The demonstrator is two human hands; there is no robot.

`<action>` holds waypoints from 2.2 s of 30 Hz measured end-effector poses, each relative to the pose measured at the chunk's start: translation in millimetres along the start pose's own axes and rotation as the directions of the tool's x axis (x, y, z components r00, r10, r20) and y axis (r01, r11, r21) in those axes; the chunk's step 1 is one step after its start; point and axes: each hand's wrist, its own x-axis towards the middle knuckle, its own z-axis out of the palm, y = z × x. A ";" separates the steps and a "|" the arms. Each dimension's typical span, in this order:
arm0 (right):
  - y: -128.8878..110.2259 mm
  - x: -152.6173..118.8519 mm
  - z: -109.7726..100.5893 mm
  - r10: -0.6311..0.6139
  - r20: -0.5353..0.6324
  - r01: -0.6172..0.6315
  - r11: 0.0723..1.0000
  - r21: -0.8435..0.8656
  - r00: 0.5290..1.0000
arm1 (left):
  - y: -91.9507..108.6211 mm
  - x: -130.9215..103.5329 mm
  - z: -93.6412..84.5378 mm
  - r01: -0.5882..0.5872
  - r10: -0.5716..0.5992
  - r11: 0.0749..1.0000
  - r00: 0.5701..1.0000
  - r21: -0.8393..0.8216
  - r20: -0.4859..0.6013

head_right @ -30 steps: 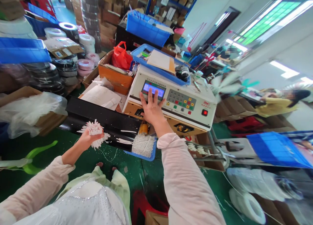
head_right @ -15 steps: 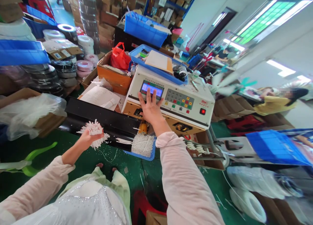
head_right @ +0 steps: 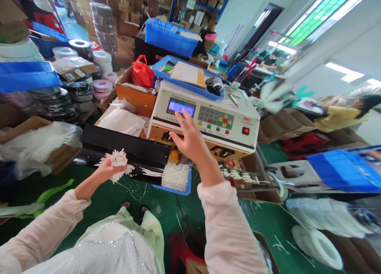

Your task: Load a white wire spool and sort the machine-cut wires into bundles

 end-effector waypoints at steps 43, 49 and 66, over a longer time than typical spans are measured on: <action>-11.3 -269.6 203.5 0.562 0.452 -0.672 0.276 0.688 0.693 | -65.5 45.5 122.6 -0.372 -0.063 0.135 0.922 0.919 0.382; -6.2 -240.8 221.4 0.744 0.293 -0.550 0.117 0.827 0.600 | -71.8 14.5 108.9 -0.428 0.147 0.256 0.904 0.867 0.402; -13.6 -178.5 280.0 0.750 0.302 -0.360 -0.091 0.929 0.588 | -99.8 24.2 102.9 0.244 -0.117 0.910 0.927 0.335 -0.357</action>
